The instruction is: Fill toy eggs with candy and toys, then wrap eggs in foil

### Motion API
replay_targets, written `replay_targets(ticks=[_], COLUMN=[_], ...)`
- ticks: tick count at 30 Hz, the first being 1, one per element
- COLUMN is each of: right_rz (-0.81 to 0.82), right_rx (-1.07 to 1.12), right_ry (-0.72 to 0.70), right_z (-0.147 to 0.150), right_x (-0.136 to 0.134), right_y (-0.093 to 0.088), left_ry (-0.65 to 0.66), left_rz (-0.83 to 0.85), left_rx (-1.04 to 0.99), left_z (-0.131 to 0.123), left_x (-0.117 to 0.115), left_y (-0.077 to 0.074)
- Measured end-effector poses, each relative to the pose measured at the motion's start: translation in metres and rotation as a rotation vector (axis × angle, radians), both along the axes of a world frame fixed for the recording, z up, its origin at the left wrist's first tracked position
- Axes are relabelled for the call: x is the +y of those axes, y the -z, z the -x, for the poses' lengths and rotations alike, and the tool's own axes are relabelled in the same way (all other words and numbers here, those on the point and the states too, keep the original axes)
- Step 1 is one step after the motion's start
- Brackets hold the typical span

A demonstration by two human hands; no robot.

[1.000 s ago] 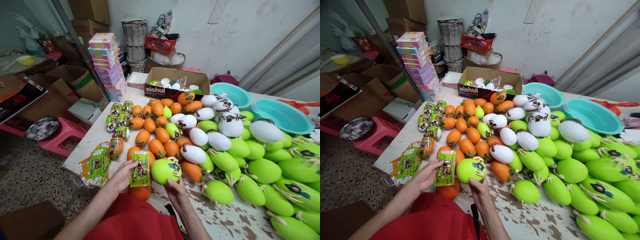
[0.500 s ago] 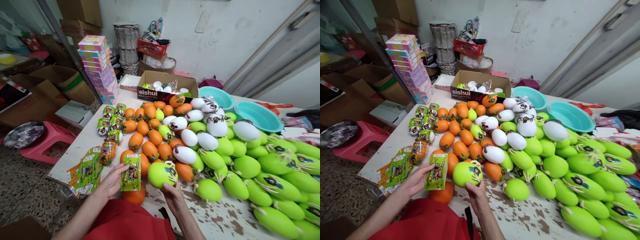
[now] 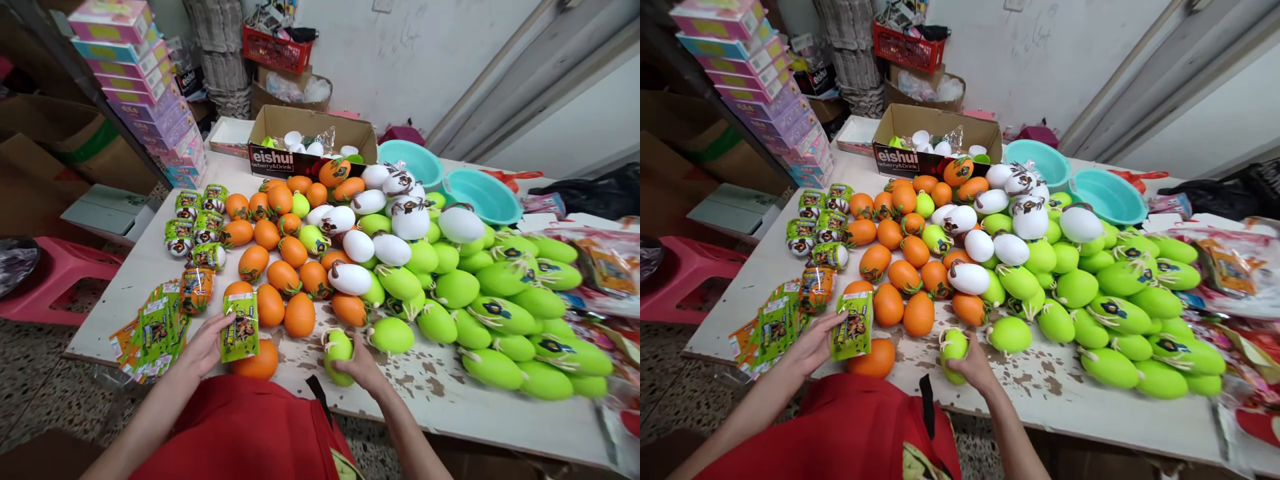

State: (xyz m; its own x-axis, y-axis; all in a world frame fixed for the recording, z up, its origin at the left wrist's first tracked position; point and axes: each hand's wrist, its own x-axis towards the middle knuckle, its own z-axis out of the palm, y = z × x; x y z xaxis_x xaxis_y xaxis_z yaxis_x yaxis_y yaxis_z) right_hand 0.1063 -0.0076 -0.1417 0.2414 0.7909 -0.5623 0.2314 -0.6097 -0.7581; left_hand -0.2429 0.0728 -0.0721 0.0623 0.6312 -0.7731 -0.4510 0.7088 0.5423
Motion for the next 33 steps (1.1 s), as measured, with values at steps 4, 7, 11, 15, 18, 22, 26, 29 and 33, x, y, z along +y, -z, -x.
replay_targets(ticks=[4, 7, 11, 15, 18, 22, 26, 29, 33], right_rz=[-0.018, -0.121, -0.244, -0.566, -0.622, -0.552, -0.715, -0.700, -0.630], right_rx=[0.146, 0.099, -0.202, -0.741, -1.012, -1.035, -0.765, -0.234, 0.338], right_ry=[0.005, 0.064, 0.182, 0.009, -0.218, -0.409, -0.245, -0.076, -0.027], right_z=[0.005, 0.006, -0.003, -0.013, -0.018, -0.029, -0.023, 0.016, 0.085], right_x=[0.008, 0.009, 0.010, 0.046, 0.092, 0.134, 0.131, 0.111, 0.082], right_y=[0.017, 0.018, 0.005, -0.018, -0.024, -0.023, -0.039, -0.062, -0.081], left_ry=[-0.002, -0.009, -0.033, -0.045, -0.060, -0.093, -0.158, -0.132, -0.057], left_rz=[0.023, 0.027, 0.042, 0.047, 0.028, -0.032, -0.054, -0.080, -0.182], left_rx=[0.016, 0.040, 0.065, 0.053, 0.028, -0.020, -0.039, -0.173, -0.402], left_z=[-0.005, -0.004, 0.000, -0.003, -0.010, -0.010, -0.006, -0.016, -0.036], left_x=[0.000, 0.000, -0.003, -0.003, -0.002, 0.001, 0.002, 0.005, 0.011], left_y=[0.001, 0.003, 0.011, 0.015, 0.009, -0.003, -0.013, -0.027, -0.047])
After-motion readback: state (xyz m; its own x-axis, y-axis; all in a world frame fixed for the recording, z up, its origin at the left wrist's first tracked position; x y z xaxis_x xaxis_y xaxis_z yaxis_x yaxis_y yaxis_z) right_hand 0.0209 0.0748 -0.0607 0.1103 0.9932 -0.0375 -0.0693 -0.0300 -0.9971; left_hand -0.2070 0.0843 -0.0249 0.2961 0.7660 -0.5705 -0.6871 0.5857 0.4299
